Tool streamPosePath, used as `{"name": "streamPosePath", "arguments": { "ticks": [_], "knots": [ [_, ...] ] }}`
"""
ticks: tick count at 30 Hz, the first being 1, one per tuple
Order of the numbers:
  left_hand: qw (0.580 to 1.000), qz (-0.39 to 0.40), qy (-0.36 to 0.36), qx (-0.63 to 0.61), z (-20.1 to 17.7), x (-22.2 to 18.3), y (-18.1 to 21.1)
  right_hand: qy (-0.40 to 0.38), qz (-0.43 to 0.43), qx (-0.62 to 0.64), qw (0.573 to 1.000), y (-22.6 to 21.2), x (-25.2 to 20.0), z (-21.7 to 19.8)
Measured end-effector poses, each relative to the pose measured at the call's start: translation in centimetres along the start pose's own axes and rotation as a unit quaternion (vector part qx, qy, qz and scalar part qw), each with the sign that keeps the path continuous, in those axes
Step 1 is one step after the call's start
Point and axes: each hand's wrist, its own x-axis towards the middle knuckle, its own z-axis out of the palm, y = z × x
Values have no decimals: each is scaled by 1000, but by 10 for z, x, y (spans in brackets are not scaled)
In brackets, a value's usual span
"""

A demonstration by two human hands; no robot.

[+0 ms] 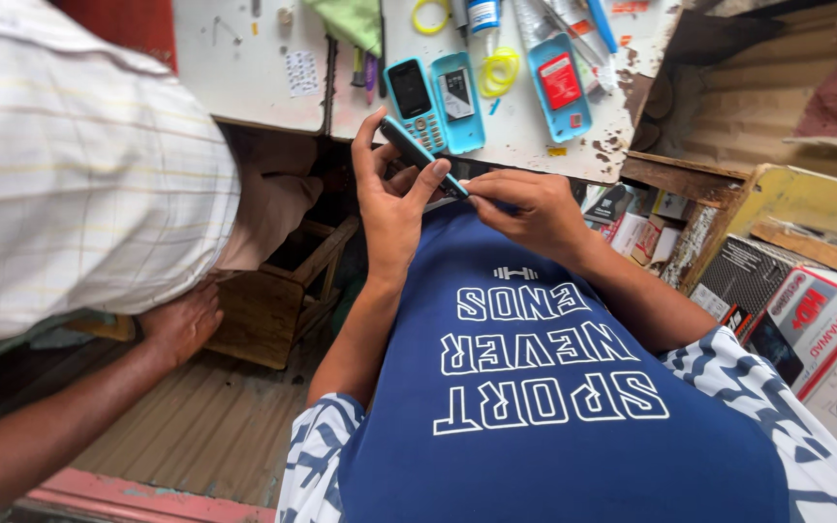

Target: The person removes rubber bands from a smartphone, then uses a small tool to pry open the back cover of a feature phone. They apply adhesive to the phone's interior and reassemble it.

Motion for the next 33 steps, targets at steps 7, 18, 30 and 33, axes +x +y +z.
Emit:
{"name": "streamPosePath", "arguments": {
  "ticks": [7, 18, 30, 33],
  "knots": [
    [999, -22, -5, 37, 6, 0, -7, -3, 16, 15, 1000, 2, -4, -6],
    [1000, -19, -9, 23, 4, 7, -15, 107, 53, -116, 986, 52, -9, -47],
    [928, -283, -237, -54, 57, 38, -70, 188, 162, -161, 955, 113, 0, -64],
    [923, -292, -247, -34, 72, 46, -80, 196, 172, -135, 956, 116, 4, -64]
  ]
}}
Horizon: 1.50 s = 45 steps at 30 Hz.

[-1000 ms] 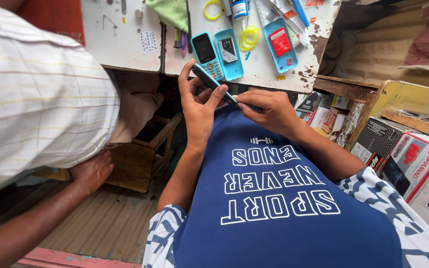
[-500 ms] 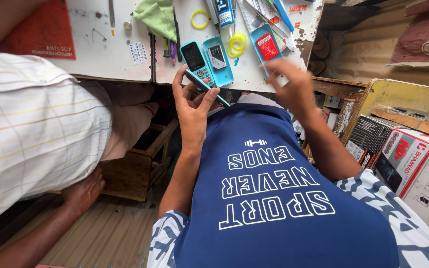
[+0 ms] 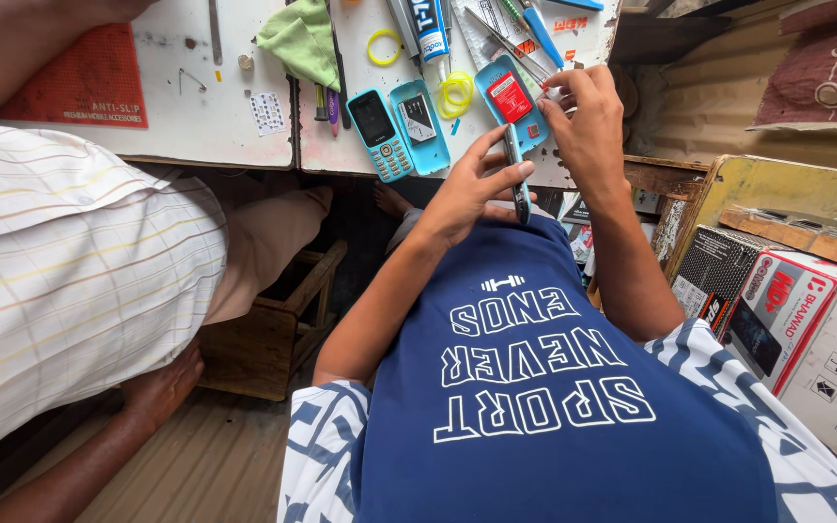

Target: The person removes rubber bands from a smartphone, then uses a small tool to pry open the back cover of a feature phone. They apply adhesive to the phone's interior and reassemble it.

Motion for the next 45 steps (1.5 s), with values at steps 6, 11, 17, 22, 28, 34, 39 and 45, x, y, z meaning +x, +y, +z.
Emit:
{"name": "streamPosePath", "arguments": {
  "ticks": [6, 11, 17, 22, 28, 34, 39, 45],
  "knots": [
    [1000, 4, 1, -3, 2, 1, 0, 8, 10, 21, 1000, -2, -7, 4],
    [997, -7, 22, 78, -3, -13, 2, -2, 22, 35, 999, -9, -14, 8],
    [992, -30, 48, 110, -18, -28, 7, -20, 10, 32, 999, -18, -23, 14],
    [993, -26, 52, 103, -22, -38, 6, -19, -2, 35, 999, -22, -32, 19],
    [994, 15, 65, 82, -22, -45, 7, 16, -40, 16, 999, -13, -21, 9],
    [990, 96, 107, -2, -37, -63, 12, 46, -128, -136, 981, -23, -9, 10],
    [973, 187, 126, -56, -60, -75, 14, -14, -229, -91, 969, -40, 18, 45],
    [871, 330, 252, 264, -62, -53, 16, 15, -264, -138, 954, -44, 52, 72]
  ]
}}
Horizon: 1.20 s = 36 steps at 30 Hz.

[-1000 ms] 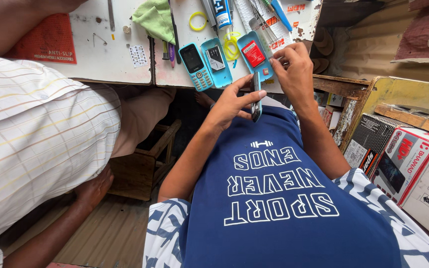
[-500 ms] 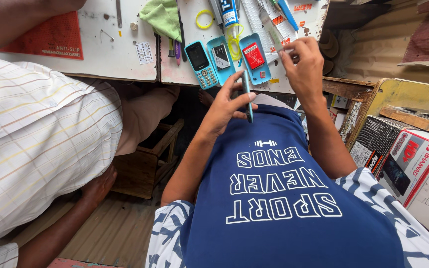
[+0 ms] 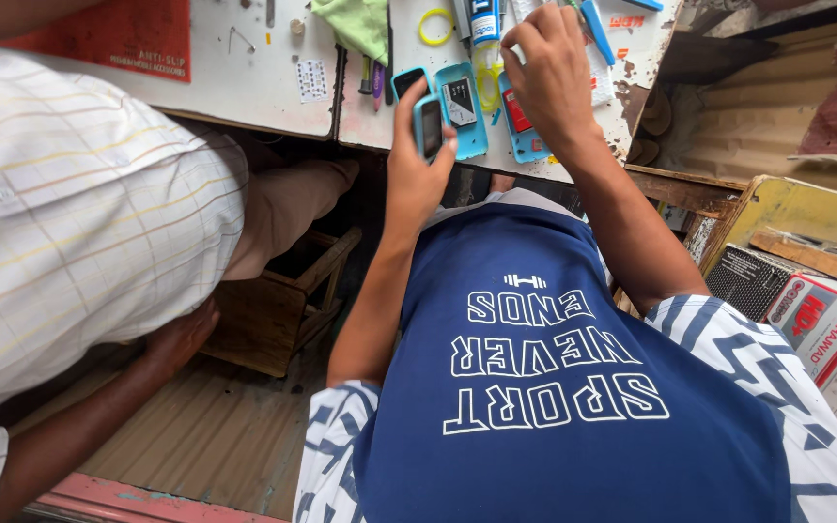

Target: The person removes rubber bands from a smartphone, then uses a small tool to pry open the back cover of a feature phone. They apply adhesive to the phone's interior and reassemble it.

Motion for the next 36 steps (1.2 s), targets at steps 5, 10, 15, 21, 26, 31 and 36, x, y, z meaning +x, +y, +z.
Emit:
{"name": "streamPosePath", "arguments": {
  "ticks": [5, 10, 15, 21, 26, 31, 36],
  "knots": [
    [976, 98, 1, 193, 27, 60, -15, -5, 17, 71, 997, 5, -8, -12],
    [934, 137, 17, 330, 42, 85, -22, -6, 18, 55, 998, 4, -9, -11],
    [921, 148, 20, 359, 51, 90, -31, 11, 18, 58, 998, 3, -4, 2],
    [891, 139, 37, 430, 70, 99, -43, 50, 25, 92, 994, 14, -5, -11],
    [889, 130, 12, 439, 73, 104, -44, 84, 52, 156, 983, 21, -8, -20],
    [902, 125, -25, 412, 63, 107, -29, 87, 106, 264, 955, 29, -10, -18],
    [960, 60, -59, 267, 38, 101, -4, 61, 130, 331, 933, 27, -8, -15]
  ]
}}
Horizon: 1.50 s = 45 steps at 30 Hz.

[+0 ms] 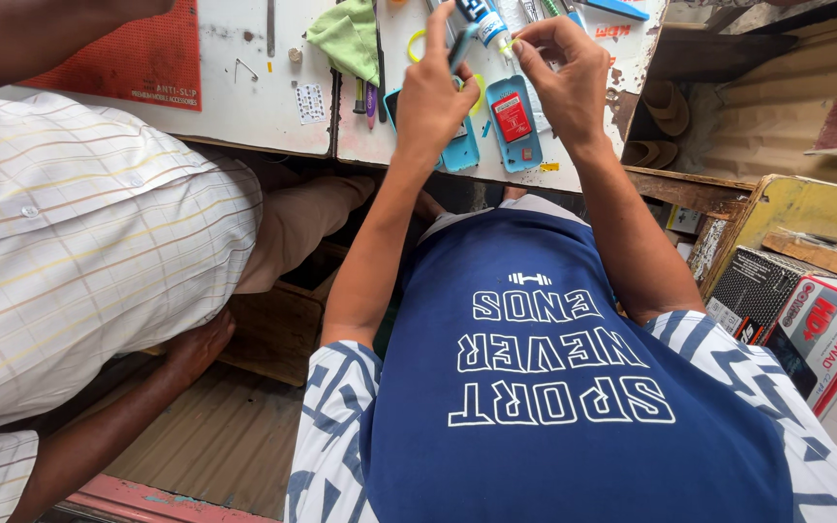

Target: The person removes rubber bands from a smartphone, then uses a small tool to pry open the back cover of a feature phone. They apply adhesive to the phone's interior and reassemble it.

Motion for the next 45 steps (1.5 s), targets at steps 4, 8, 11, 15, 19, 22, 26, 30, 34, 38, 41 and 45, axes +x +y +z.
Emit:
{"name": "streamPosePath", "arguments": {
  "ticks": [4, 8, 11, 15, 19, 22, 26, 30, 34, 38, 41, 45],
  "knots": [
    [989, 40, 4, -144, -27, -5, 5, -4, -10, -7, 1000, -10, -5, 7],
    [982, 65, -8, -175, -40, -5, 8, -8, -44, -29, 999, -18, -2, 15],
    [984, 35, -9, -176, -33, -3, 9, -20, -41, -17, 999, -14, -5, 13],
    [976, 70, 21, -204, -15, -3, 5, -61, 40, 43, 996, -3, -16, 11],
    [978, 87, 63, -180, 10, -1, 5, -64, 136, 171, 974, 3, -17, 8],
    [975, 54, 65, -204, 24, -4, 3, -74, 148, 149, 975, 0, -21, 3],
    [970, 17, 24, -239, 16, 8, -7, -72, 132, 193, 970, -1, -14, -2],
    [996, 15, 37, -84, 6, 0, -26, -53, 141, 210, 966, 5, -26, -19],
    [997, 23, 22, 66, -3, -3, -14, -30, 136, 233, 962, -12, -27, -26],
    [982, 80, 49, 165, 11, -2, 1, -38, 155, 194, 968, -22, -31, -31],
    [973, 82, 50, 208, 20, -2, -1, -26, 149, 183, 971, -21, -37, -32],
    [975, 82, 38, 204, 23, 1, -6, -20, 153, 171, 973, -19, -38, -35]
  ]
}}
